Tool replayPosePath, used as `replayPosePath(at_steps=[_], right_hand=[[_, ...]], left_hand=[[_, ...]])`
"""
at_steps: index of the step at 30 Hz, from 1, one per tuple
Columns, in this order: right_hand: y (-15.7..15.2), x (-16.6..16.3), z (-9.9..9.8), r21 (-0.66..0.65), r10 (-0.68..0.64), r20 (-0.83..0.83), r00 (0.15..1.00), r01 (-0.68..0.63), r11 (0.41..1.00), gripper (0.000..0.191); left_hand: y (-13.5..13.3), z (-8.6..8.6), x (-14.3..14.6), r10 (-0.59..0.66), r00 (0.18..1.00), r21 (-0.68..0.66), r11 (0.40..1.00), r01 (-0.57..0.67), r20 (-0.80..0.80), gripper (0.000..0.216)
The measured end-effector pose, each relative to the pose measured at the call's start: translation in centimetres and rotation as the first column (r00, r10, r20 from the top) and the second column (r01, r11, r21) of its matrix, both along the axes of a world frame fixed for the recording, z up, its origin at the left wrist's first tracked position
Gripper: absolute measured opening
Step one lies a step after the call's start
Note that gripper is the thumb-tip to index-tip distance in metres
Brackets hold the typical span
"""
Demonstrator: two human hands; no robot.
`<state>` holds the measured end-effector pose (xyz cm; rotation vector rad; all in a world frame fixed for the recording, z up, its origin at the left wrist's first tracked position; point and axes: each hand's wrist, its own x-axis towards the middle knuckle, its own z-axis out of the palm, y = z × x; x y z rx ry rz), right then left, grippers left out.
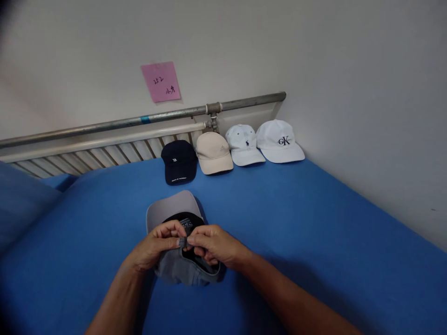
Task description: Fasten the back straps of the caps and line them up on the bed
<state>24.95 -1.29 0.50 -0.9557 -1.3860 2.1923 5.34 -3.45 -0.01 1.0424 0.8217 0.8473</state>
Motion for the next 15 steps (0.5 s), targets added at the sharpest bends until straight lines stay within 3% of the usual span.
replayPosePath(at_steps=[5,9,15], right_hand=[[0.09,0.37,0.43,0.194,-0.117,0.048,0.992,0.106,0.975,0.013],[0.05,0.51,0.21,0.150,-0.178,-0.017,0.984,0.179,0.972,0.023],[-0.22,0.11,0.70,0.148,-0.140,0.000,0.990,0.139,0.979,0.017]], left_hand=[[0.05,-0.03,-0.28,0.074,0.997,-0.007,0.997,-0.074,0.002,0.012],[0.03,0.09,-0.26,0.068,0.997,0.001,0.998,-0.068,0.020,0.014],[-0.16,0.13,-0.40,0.015,1.000,0.006,1.000,-0.015,0.021,0.013]])
